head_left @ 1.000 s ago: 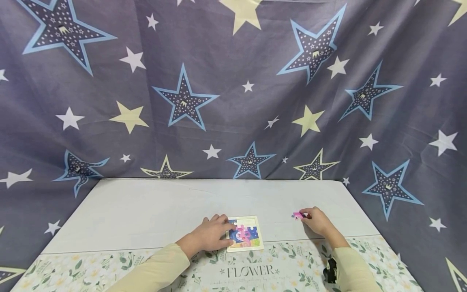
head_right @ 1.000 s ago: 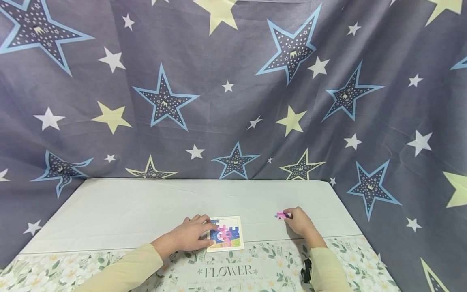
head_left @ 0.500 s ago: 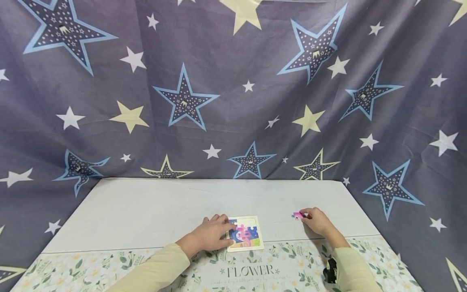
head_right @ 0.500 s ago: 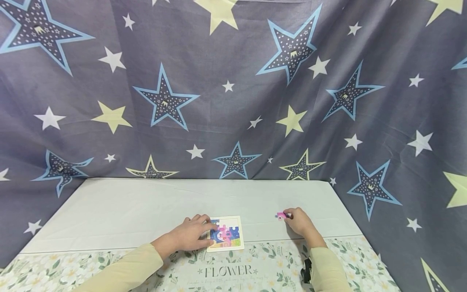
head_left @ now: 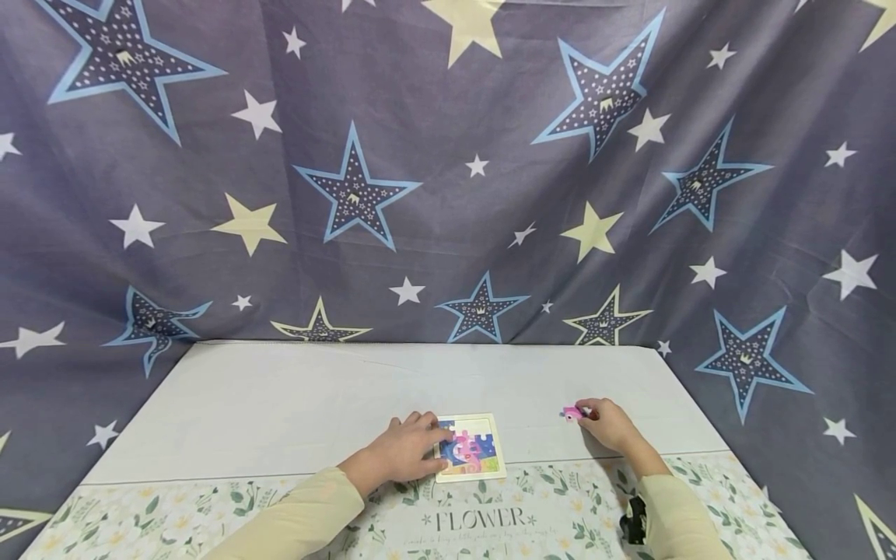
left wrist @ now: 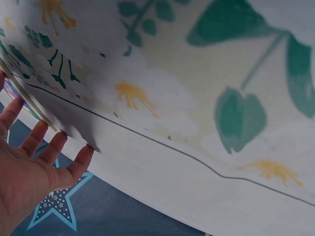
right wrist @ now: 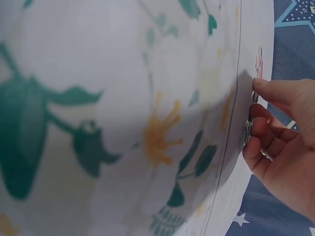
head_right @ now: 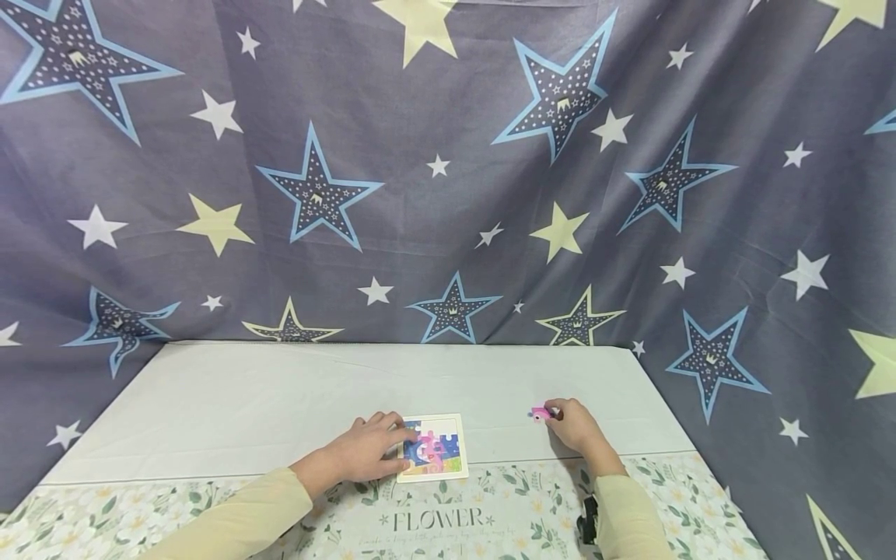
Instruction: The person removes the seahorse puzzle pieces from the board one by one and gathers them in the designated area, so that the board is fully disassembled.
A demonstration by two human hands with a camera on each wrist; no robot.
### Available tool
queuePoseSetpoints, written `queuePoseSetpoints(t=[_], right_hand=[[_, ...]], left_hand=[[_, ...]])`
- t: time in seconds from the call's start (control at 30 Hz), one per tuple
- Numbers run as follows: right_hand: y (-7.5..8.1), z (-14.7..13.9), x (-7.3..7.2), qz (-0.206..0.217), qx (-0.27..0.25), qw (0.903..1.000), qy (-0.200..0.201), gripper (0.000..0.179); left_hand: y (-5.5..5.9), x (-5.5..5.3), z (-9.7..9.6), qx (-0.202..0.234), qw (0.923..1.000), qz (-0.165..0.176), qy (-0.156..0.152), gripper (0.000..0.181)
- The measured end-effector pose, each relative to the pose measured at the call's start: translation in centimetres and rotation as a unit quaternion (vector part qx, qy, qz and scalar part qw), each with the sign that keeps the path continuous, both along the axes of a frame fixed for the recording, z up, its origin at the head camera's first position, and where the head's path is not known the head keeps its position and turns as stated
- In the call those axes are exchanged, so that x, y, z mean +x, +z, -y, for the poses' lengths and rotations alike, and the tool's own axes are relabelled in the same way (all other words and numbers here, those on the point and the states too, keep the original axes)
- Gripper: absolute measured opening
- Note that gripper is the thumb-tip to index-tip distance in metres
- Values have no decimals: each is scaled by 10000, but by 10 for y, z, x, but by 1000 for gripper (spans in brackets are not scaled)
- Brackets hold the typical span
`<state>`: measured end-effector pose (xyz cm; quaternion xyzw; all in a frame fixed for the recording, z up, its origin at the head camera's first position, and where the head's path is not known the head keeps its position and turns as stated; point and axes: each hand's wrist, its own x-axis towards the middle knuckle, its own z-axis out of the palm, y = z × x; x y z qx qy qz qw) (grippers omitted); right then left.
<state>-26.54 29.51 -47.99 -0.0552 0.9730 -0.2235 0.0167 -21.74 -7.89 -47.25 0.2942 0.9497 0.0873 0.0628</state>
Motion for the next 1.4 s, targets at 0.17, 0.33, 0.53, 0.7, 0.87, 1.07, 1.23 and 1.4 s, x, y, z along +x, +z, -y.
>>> queuePoseSetpoints(t=[0.17,0.33,0.53,0.7,0.87,1.07,1.23,1.4], right_hand=[[-1,-1,0,-19,-104,9999,-90,34],[1,-2,3,-20,-197,9997,-167,32],[2,0,6,-102,-351,9992,-128,27],[3,6,11,-222,-681,9974,-101,20],[5,15,13,-254,-866,9959,-80,19],[9,28,15,-355,-915,9952,6,20],[9,39,17,-347,-1116,9931,54,20],[7,48,18,-329,-1266,9912,177,20]], left_hand=[[-1,1,0,-10,10000,-17,-11,49],[-2,2,0,-6,10000,-44,5,48],[-2,2,1,-8,10000,-33,19,49],[-1,3,3,9,10000,1,-27,49],[-1,5,5,-8,10000,28,-62,47],[-1,6,6,-32,10000,27,-51,47],[-1,7,6,14,10000,36,-80,46],[0,9,5,52,9999,92,-67,45]])
